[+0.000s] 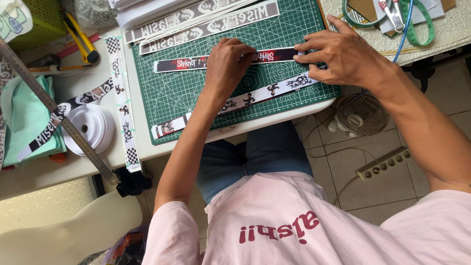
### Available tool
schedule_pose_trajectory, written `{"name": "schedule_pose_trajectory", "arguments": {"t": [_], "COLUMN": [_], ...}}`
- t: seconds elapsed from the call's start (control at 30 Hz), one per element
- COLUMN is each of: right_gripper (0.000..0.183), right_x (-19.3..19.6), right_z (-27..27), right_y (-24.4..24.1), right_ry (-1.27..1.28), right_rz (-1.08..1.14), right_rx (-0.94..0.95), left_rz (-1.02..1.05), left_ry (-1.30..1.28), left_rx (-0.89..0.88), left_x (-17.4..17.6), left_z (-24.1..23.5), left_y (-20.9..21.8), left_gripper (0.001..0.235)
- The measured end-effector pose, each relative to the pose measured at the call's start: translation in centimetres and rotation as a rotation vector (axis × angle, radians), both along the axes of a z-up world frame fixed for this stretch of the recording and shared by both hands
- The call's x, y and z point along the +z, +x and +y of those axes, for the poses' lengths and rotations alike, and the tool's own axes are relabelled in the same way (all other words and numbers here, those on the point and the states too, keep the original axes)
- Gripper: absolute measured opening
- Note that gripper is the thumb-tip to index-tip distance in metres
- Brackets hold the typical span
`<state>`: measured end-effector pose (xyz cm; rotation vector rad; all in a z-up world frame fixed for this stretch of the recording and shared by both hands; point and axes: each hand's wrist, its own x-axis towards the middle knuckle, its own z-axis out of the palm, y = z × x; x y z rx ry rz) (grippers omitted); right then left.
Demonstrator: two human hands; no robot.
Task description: The person handles printed paper strips with band logos, peels backing, and aligns them on a green cutting mat. They repeatedly pick up, flip, and place the strips to arrange them in parallel rows.
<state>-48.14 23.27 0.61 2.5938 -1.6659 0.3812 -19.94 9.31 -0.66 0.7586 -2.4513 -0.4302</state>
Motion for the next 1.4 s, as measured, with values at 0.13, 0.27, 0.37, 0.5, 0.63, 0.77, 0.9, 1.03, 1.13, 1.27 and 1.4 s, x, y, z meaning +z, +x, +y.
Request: {"name": "schedule_pose_trajectory", "arguments": {"t": [0.13, 0.27, 0.37, 0.5, 0.63, 0.77, 0.9, 1.03, 1.13, 1.27, 1.4], "right_gripper": [0.028, 0.028, 0.027, 0.027, 0.031, 0.032, 0.024, 0.022, 0.022, 0.025, 0.026], "right_x": [0.3, 0.2, 0.1, 0.1, 0.3, 0.9, 1.9, 2.5, 2.2, 1.4, 1.2], "right_z": [0.0, -0.1, -0.1, 0.0, -0.1, -0.7, -2.8, -6.5, -9.4, -12.0, -13.6], "right_y": [0.1, 0.0, -0.1, -0.2, 0.0, 0.2, 1.0, 3.0, 4.7, 6.2, 6.1], "right_ry": [-0.005, -0.006, 0.001, 0.032, 0.079, 0.084, 0.051, 0.198, 0.240, 0.351, 0.419], "right_rz": [-0.011, -0.028, -0.044, -0.073, -0.152, -0.085, -0.172, -0.316, -0.322, -0.241, -0.174], "right_rx": [0.011, 0.010, 0.005, -0.004, -0.020, -0.041, -0.035, -0.053, -0.021, -0.081, -0.067], "left_rz": [-0.008, -0.034, -0.057, -0.083, -0.100, -0.131, -0.111, -0.127, -0.143, -0.158, -0.147], "left_ry": [0.023, -0.086, -0.104, -0.120, -0.171, -0.163, -0.177, -0.140, -0.123, -0.096, -0.094], "left_rx": [0.028, 0.061, 0.021, 0.005, 0.000, -0.010, -0.008, -0.011, -0.008, -0.004, -0.002], "left_x": [-0.1, -0.8, -1.3, -1.2, -0.8, -0.6, -0.6, -0.2, 0.0, -0.1, -0.3], "left_z": [0.0, 0.7, 2.1, 3.5, 3.7, 3.9, 4.0, 4.2, 4.2, 4.2, 4.0], "left_y": [-0.4, 0.2, 0.6, 1.1, 1.7, 1.6, 1.8, 2.1, 2.0, 2.0, 2.1], "left_gripper": [0.008, 0.010, 0.022, 0.041, 0.064, 0.086, 0.094, 0.096, 0.096, 0.094, 0.092]}}
